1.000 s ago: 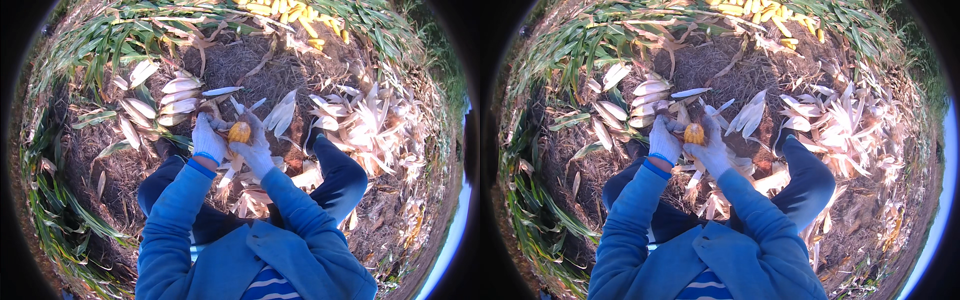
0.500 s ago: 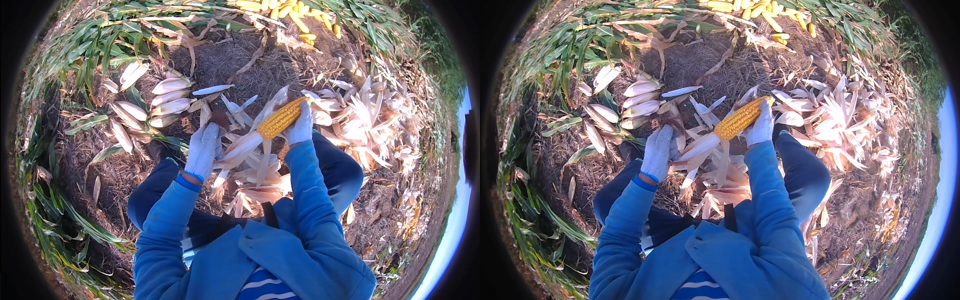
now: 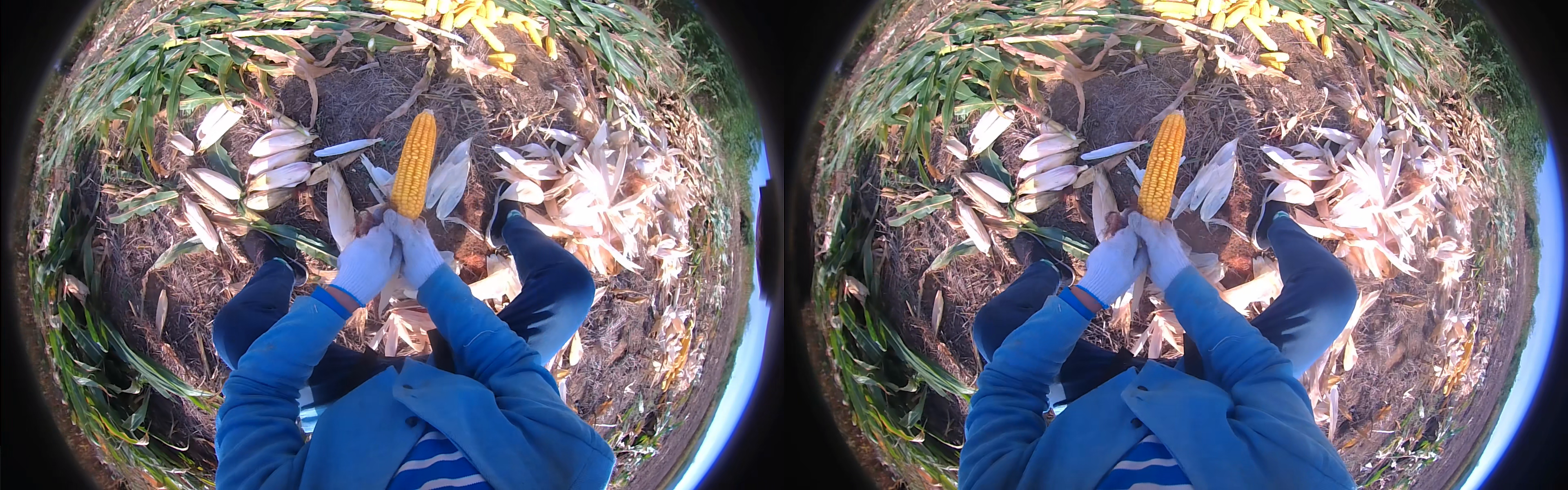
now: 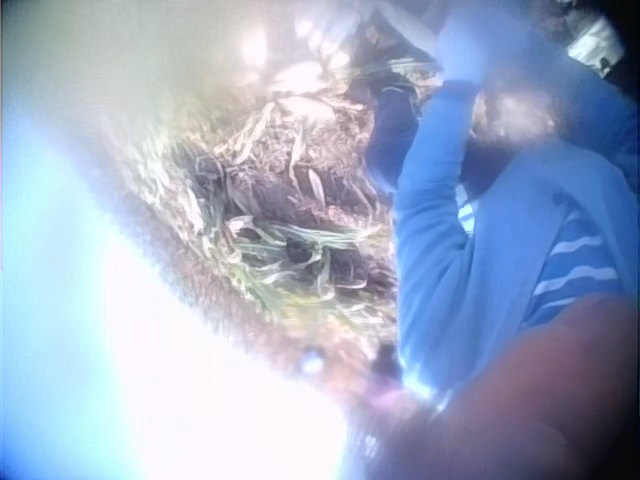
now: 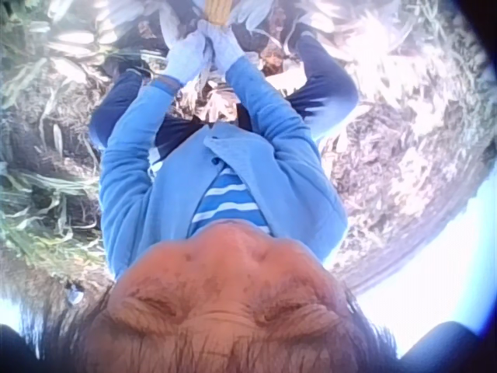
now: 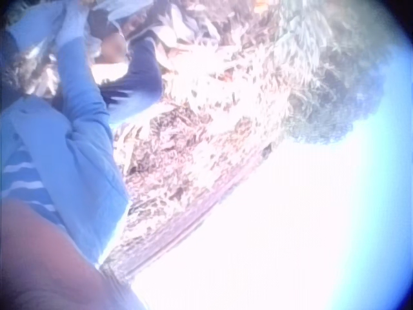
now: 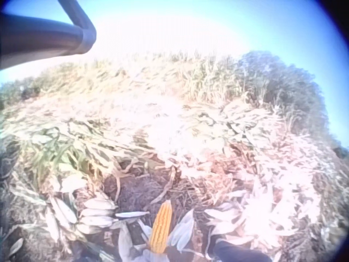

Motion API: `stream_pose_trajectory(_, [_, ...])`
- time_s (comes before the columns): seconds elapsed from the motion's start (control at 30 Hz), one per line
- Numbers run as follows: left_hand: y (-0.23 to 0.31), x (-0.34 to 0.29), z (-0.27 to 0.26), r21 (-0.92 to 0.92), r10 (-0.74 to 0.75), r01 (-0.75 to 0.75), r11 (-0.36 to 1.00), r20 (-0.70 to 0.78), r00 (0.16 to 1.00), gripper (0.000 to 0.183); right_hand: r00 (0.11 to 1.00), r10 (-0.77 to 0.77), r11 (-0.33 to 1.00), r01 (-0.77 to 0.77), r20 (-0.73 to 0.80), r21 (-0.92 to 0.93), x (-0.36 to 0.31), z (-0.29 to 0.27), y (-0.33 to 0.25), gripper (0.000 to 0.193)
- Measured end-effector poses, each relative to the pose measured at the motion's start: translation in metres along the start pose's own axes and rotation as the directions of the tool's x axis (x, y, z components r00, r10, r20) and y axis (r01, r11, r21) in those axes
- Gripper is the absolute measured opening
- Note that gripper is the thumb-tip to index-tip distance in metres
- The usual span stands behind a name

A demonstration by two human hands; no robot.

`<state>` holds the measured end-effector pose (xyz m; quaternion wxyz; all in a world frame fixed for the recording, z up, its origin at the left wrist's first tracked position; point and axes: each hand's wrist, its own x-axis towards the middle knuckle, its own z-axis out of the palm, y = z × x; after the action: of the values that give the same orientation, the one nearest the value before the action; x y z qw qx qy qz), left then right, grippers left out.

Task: The person sits on the ground in a cornfield and repeatedly husks corn cobs by hand. They remove the dried husks from each cob and place the cleaned cobs into a pile nearby.

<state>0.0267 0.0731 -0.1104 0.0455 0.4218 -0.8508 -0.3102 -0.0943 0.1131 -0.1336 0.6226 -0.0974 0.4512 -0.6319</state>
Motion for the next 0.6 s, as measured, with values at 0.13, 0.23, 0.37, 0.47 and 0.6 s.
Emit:
stream_pose_trajectory(0.13, [0.007,-0.006,0.001,-0.001,0.155,-0.155,0.988,0.064,0.986,0.044,0.990,0.034,0.999,-0.031,-0.137,0.028,0.015,-0.024,0.008,0.021])
stream_pose_trajectory(0.23, [-0.004,-0.005,-0.020,-0.298,0.249,-0.250,0.921,-0.043,0.968,0.060,0.981,-0.019,0.997,0.004,-0.193,-0.077,0.016,-0.035,-0.003,0.025])
stream_pose_trajectory(0.37, [-0.021,0.026,-0.049,-0.783,-0.289,0.116,0.611,-0.084,0.954,0.064,0.957,0.040,0.960,-0.116,-0.286,-0.254,0.005,-0.024,-0.007,0.027])
stream_pose_trajectory(0.47, [-0.017,0.037,-0.056,-0.946,-0.324,0.159,0.281,0.063,0.944,0.062,0.997,0.050,0.895,-0.072,-0.062,-0.441,-0.007,-0.007,-0.002,0.016])
stream_pose_trajectory(0.6, [-0.004,0.037,-0.061,-0.943,-0.395,0.079,0.322,-0.058,0.917,0.051,0.819,-0.078,-0.146,0.554,0.568,-0.819,-0.009,0.008,0.013,0.031])
